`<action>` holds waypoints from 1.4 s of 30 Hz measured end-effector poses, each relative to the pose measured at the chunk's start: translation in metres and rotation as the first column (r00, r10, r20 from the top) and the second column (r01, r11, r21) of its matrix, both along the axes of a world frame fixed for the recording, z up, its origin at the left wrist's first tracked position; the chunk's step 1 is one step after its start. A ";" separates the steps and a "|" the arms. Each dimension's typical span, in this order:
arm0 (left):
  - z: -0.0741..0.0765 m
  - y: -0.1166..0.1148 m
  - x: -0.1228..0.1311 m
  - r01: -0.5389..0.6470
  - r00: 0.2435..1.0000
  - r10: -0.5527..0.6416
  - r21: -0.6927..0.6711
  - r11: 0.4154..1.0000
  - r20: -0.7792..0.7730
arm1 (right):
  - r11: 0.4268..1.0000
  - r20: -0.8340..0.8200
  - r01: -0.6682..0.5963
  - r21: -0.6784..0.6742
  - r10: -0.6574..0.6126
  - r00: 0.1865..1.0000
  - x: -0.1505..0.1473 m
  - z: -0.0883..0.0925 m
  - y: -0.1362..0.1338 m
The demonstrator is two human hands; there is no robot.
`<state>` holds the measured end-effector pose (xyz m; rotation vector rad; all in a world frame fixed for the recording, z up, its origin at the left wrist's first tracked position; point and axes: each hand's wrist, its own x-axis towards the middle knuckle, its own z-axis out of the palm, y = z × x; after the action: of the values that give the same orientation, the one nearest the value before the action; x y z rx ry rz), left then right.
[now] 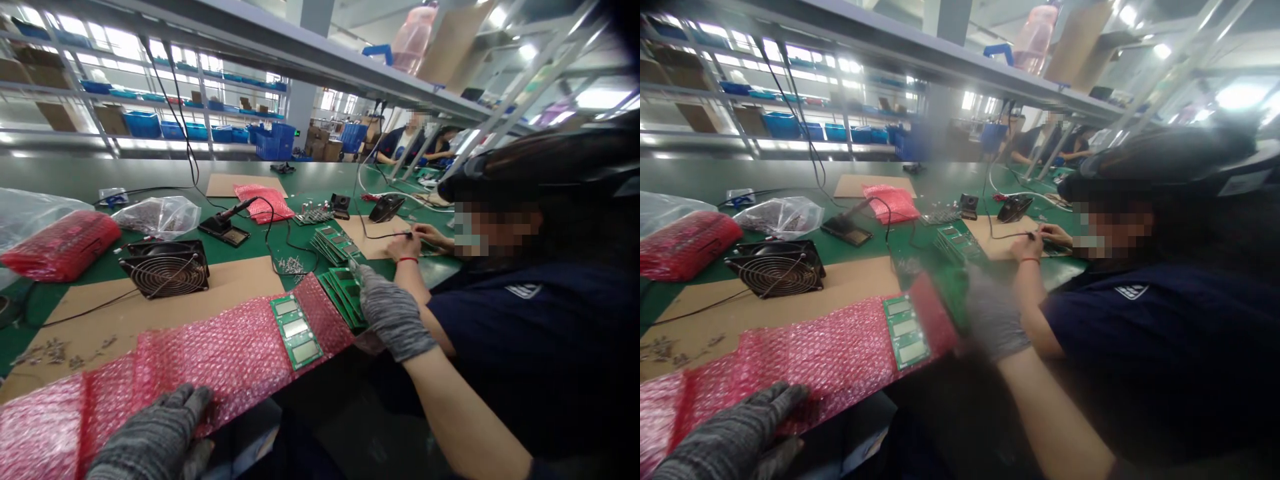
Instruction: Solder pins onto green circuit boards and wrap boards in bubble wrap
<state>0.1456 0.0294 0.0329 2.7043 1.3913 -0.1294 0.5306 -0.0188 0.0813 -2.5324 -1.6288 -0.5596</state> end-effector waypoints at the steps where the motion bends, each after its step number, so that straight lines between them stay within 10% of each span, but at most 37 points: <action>1: -0.002 -0.001 0.001 0.063 0.997 -0.066 0.063 0.996 0.040 | 0.999 0.004 -0.036 -0.020 0.036 0.999 -0.009 -0.008 -0.001; 7: -0.003 0.007 0.047 0.240 0.846 -0.419 0.465 0.852 0.330 | 0.981 -0.018 -0.190 -0.042 0.190 0.982 -0.019 -0.012 -0.006; 14: -0.001 0.011 0.105 0.240 0.970 -0.235 -0.124 0.963 0.056 | 0.949 -0.059 -0.288 0.130 0.297 0.953 -0.102 -0.029 -0.010; 20: -0.014 0.003 0.101 0.194 0.981 -0.192 -0.133 0.972 0.023 | 0.959 -0.143 -0.247 -0.139 0.228 0.963 -0.139 -0.061 0.010; 30: -0.027 0.001 0.101 0.172 0.985 -0.171 -0.098 0.980 0.012 | 0.936 -0.265 -0.158 -0.314 0.073 0.961 -0.130 -0.044 0.016; 42: -0.020 -0.001 0.098 0.180 0.983 -0.183 -0.084 0.980 -0.030 | 0.980 -0.243 -0.108 -0.170 0.064 0.968 -0.126 -0.048 0.036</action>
<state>0.2436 0.0283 0.0127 2.7697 1.1194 -0.2452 0.4044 0.0169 0.0329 -2.5151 -1.7608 -0.0982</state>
